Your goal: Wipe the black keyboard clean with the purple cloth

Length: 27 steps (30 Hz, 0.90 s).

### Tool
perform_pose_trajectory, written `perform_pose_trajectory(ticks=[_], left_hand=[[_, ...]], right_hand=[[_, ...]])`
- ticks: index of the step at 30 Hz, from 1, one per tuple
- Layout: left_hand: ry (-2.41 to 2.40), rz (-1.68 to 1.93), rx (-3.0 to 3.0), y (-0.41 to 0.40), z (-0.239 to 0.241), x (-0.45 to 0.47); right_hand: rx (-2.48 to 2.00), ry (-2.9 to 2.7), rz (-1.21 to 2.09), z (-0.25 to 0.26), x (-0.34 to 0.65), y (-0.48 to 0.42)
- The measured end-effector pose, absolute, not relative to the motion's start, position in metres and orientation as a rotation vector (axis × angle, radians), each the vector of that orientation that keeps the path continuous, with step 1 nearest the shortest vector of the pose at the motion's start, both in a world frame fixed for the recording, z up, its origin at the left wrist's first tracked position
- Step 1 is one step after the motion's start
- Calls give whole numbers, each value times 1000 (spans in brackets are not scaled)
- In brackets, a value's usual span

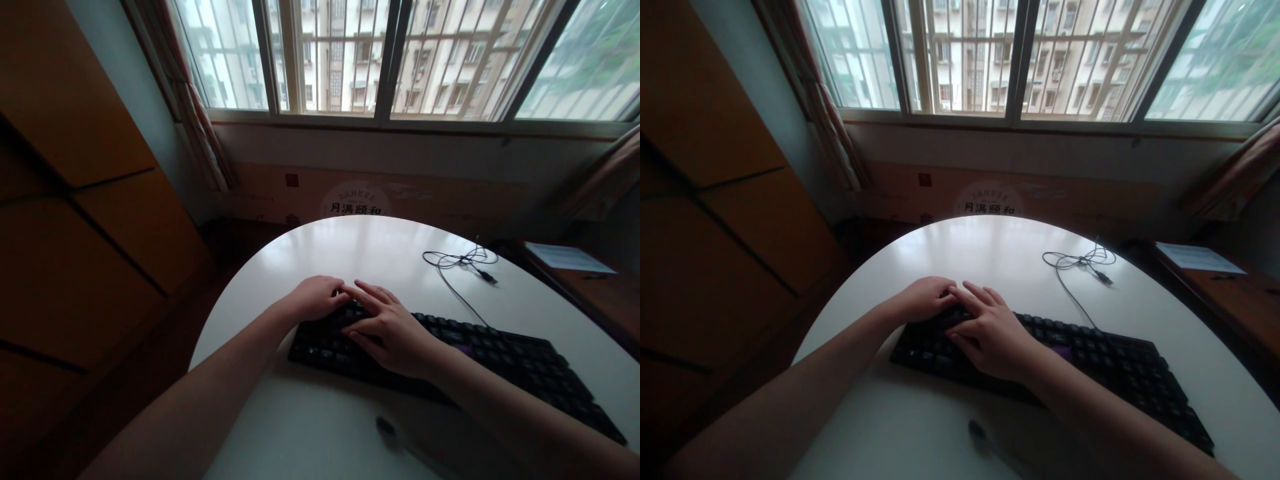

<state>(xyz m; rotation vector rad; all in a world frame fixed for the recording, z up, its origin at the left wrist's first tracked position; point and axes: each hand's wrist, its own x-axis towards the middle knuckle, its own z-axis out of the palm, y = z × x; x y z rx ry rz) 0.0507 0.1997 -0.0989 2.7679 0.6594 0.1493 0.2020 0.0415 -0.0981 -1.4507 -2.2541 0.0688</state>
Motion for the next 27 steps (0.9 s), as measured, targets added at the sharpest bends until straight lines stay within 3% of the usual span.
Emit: perform_pose_trajectory(ticks=[8,21,27], left_hand=[[652,123,2780,202,-103,51],[699,123,2751,199,-98,52],[706,110,2748,198,-99,51]], right_hand=[[-1320,-2271,198,-101,205,44],[-1421,-2118,-11,-101,209,43],[-1295,-2262,397,-85,226,40]])
